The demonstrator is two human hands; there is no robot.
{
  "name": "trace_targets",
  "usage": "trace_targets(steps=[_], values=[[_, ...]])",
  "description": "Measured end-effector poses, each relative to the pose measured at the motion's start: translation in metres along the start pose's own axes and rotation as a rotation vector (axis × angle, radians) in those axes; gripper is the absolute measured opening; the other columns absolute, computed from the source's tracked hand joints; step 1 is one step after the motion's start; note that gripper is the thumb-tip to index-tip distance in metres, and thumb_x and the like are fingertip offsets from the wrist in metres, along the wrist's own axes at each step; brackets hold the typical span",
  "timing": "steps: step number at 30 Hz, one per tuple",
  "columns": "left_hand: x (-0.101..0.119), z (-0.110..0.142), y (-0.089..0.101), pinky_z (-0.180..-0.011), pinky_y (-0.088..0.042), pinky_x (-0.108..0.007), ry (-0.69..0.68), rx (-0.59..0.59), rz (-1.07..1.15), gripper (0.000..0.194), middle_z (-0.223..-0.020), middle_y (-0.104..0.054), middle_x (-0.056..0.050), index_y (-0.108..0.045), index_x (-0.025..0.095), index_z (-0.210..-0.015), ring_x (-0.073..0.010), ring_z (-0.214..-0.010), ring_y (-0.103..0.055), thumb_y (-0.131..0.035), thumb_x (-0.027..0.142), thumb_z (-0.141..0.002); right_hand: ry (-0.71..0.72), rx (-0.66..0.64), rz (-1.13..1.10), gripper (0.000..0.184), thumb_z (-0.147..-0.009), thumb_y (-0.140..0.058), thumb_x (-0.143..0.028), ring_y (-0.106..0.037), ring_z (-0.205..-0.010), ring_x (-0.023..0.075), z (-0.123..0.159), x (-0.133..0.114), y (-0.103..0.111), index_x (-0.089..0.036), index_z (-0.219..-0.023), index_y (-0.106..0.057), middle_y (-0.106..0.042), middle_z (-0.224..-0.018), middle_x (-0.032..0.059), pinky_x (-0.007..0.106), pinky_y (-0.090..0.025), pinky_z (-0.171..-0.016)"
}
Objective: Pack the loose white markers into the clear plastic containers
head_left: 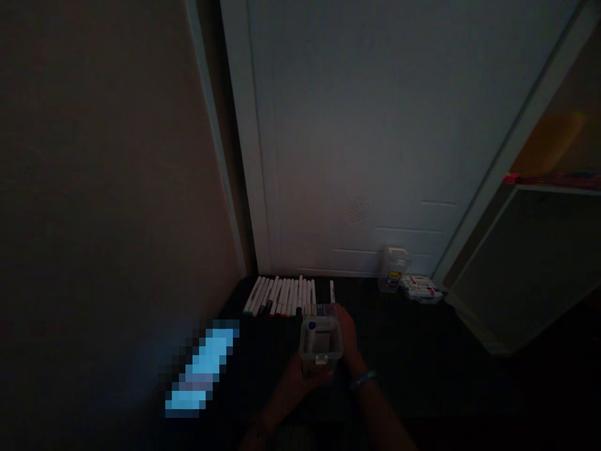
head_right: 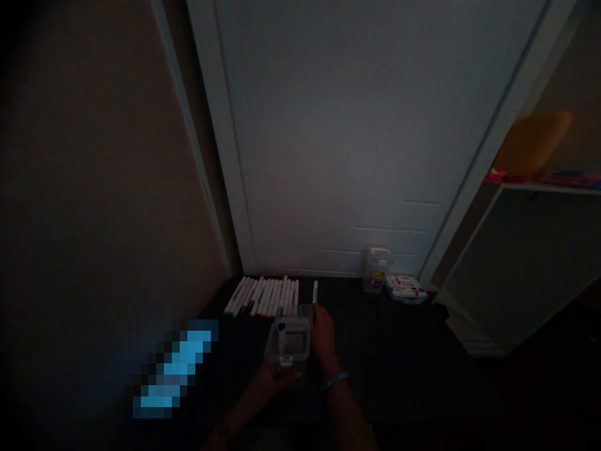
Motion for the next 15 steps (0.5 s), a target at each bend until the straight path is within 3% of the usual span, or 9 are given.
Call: trace_targets(steps=[4,9,15], values=[[-0.002,-0.001,-0.001,-0.093,-0.048,-0.036,0.008,-0.039,0.004,0.062,-0.114,-0.067,-0.012,-0.056,0.017,-0.12,-0.0272,-0.104,-0.063,-0.079,0.037,-0.066,-0.036,0.126,-0.253,0.03,-0.09,-0.039,-0.032,-0.06,-0.088,0.0183,-0.002,0.007,0.005,-0.02,-0.102,-0.063,-0.066,-0.095,0.0055,0.028,-0.045,-0.078],[-0.005,-0.001,-0.001,-0.091,-0.049,-0.037,0.01,-0.046,0.025,0.066,-0.112,-0.067,-0.012,-0.056,0.016,-0.121,-0.0278,-0.103,-0.063,-0.08,0.038,-0.064,-0.135,0.261,-0.376,0.035,-0.085,-0.048,-0.041,-0.061,-0.087,0.0212,-0.003,0.017,0.01,-0.02,-0.108,-0.063,-0.068,-0.092,0.0064,0.031,-0.047,-0.076],[-0.009,-0.001,-0.001,-0.093,-0.048,-0.035,0.018,-0.056,0.05,0.068,-0.115,-0.066,-0.01,-0.053,0.018,-0.124,-0.0257,-0.106,-0.062,-0.08,0.039,-0.065,-0.218,0.38,-0.528,0.048,-0.085,-0.046,-0.05,-0.061,-0.097,0.0212,-0.005,0.034,0.01,-0.015,-0.115,-0.061,-0.066,-0.109,0.01,0.03,-0.047,-0.082]])
Point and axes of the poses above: each hand's wrist, its own z-axis away from the middle knuckle, its own y-axis out of the back of the hand, x = y × z, the point moved 3 cm from there along -z, towards the middle knuckle
